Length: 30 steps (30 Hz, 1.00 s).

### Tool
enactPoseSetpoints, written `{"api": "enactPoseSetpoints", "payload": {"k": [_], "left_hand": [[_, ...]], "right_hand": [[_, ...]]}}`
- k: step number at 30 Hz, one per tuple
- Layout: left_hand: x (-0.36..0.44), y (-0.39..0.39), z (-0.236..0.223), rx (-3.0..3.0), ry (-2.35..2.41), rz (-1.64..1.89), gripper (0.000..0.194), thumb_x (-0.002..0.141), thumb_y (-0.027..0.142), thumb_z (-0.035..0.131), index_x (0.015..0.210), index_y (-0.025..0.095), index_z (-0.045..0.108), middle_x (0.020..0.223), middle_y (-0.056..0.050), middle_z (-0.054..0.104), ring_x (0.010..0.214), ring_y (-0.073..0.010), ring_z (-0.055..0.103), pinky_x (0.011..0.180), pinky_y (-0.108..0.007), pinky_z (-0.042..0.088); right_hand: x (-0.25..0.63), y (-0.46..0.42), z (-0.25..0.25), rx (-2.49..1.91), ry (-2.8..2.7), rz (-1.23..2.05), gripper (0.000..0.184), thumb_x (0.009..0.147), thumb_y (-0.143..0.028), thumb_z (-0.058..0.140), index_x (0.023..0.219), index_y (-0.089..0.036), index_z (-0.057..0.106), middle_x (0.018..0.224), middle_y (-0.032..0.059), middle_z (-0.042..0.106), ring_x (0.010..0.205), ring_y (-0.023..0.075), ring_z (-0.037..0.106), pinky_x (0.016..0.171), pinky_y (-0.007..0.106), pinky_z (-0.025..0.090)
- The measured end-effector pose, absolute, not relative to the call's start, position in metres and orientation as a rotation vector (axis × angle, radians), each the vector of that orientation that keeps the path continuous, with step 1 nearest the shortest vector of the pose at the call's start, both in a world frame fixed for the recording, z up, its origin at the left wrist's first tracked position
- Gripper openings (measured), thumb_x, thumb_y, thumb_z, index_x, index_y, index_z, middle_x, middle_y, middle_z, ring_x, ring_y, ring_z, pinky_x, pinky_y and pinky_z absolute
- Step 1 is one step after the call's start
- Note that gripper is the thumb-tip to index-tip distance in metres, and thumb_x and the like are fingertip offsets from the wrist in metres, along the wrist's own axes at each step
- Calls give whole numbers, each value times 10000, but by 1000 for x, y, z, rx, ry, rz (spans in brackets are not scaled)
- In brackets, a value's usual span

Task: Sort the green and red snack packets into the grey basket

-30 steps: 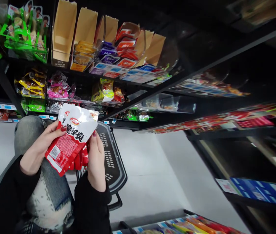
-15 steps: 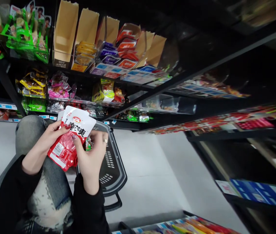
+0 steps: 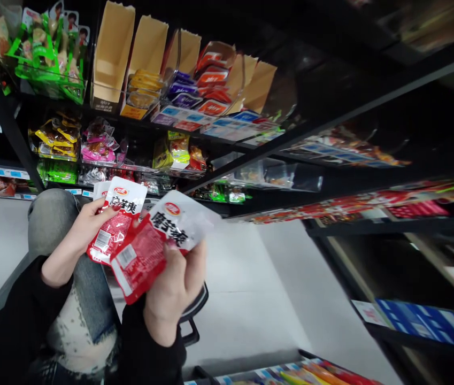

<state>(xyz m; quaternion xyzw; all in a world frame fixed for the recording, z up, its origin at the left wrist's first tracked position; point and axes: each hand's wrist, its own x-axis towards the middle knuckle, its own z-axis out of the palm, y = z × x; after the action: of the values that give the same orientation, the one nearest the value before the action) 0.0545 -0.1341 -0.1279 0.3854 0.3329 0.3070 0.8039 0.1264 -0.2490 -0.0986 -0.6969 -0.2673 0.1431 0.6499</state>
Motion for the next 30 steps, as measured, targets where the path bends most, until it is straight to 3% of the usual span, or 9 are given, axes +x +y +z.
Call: {"api": "enactPoseSetpoints", "payload": {"k": [6,11,17,22,27,30], "left_hand": [[55,-134,-129,796,730,654,125,647,238,694,736,154,674,654,4,671,551,-121,555,555,-240,410],[54,-134,-132,824,702,632,196,662,246,687,843,173,693,743,-15,705,671,-174,620,635,-277,454],[53,-134,-133,786,718,610,214,683,259,671,879,175,679,739,-12,708,630,-163,628,631,-285,470],[52,-133,-129,746,724,632,191,652,253,700,820,168,673,694,3,696,594,-133,612,612,-252,462],[47,-133,-126,680,649,662,200,654,282,710,822,182,673,765,-4,707,624,-124,619,607,-235,466],[45,-134,-126,628,592,634,241,639,312,724,839,188,672,775,-10,709,649,-142,639,628,-250,487]], "right_hand": [[130,-238,-98,-1363,-570,568,342,805,-426,436,1084,-233,486,952,52,573,875,205,578,794,387,466],[139,-230,-101,-1658,-790,477,224,741,-258,561,958,-220,603,1097,65,546,1072,215,500,949,405,377],[136,-223,-105,-1619,-694,555,282,695,-193,610,974,-213,582,936,35,608,823,170,576,752,333,463],[149,-230,-106,-1470,-502,373,267,706,-215,627,964,-228,560,980,26,595,905,170,571,786,311,443],[181,-248,-110,-1481,-324,191,222,715,-236,602,929,-226,546,889,0,552,784,142,548,703,274,421],[185,-250,-112,-1574,-339,46,193,733,-232,573,922,-212,543,920,13,547,821,150,542,735,286,416]]}}
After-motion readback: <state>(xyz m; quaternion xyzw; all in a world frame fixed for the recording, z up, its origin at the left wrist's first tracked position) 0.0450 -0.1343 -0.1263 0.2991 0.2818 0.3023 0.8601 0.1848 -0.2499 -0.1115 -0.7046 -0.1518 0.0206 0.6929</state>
